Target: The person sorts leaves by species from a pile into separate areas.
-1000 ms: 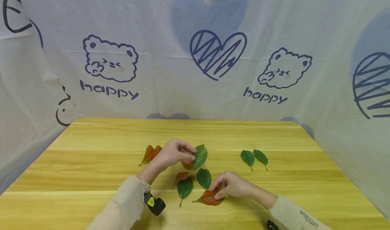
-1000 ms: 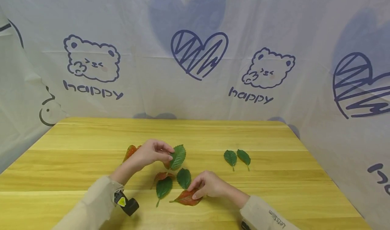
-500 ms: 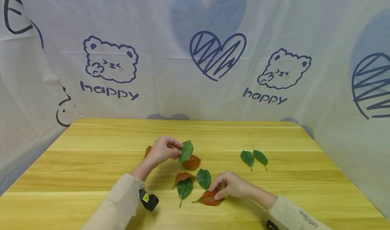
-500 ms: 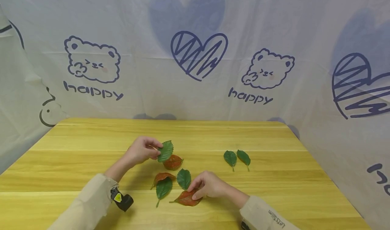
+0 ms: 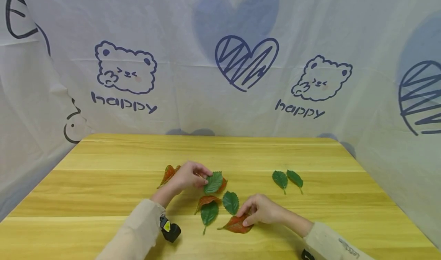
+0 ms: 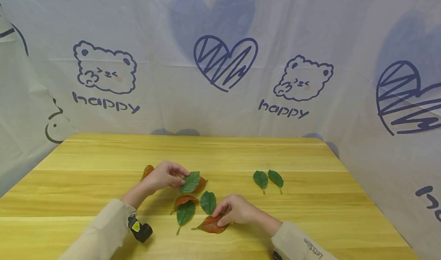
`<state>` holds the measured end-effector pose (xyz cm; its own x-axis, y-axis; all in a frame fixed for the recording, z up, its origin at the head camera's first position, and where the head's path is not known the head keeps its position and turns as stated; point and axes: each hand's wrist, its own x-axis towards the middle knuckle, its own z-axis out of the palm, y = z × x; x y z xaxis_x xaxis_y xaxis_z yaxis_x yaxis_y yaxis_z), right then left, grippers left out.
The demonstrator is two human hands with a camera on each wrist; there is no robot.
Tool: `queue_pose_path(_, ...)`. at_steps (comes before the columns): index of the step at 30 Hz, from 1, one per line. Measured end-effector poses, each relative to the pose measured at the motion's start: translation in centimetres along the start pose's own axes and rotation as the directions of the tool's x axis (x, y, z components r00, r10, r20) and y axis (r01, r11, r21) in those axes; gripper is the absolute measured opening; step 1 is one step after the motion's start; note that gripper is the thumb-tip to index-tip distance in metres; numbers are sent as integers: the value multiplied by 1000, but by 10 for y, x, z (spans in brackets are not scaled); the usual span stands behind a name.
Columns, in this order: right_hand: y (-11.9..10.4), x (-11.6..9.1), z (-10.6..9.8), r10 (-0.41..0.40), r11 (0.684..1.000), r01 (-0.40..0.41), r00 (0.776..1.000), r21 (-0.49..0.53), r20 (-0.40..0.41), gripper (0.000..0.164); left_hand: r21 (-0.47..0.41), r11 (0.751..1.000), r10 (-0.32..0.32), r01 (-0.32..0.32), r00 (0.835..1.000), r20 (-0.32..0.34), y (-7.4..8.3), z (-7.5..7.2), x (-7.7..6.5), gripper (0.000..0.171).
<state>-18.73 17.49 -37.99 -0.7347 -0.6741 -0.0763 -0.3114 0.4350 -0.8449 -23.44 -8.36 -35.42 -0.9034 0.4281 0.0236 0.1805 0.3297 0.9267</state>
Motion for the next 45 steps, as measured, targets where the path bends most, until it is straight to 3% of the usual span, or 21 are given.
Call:
queue_pose_path(7, 1, 0, -1, -19, 1000, 19, 1000, 4, 4, 15, 20, 1000, -22, 21, 996, 91, -2, 8, 2, 18)
queue_pose_path(23, 0, -2, -2, -31, 999, 31, 1000, 16, 2, 17, 84, 996, -24, 20, 998, 52, -7, 17, 9, 10)
queue_pose_path(32, 1, 0, 0, -5, 1000, 5, 1000, 4, -1, 16, 221, 975, 6, 7, 998, -57, -5, 20, 8, 5)
queue_pose_path(39, 1, -1, -1, 5, 1000, -5, 1000, 13, -3, 16, 304, 953, 60, 6, 976, -209, -7, 16, 13, 11)
queue_pose_path(42, 1, -1, -1, 8, 1000, -8, 1000, 15, -3, 16, 318, 948, 65, 5, 976, -206, -9, 15, 16, 18)
queue_pose_path(45, 1, -1, -1, 6, 1000, -6, 1000, 15, 2, 16, 335, 942, 28, 27, 987, -160, -12, 13, 18, 23)
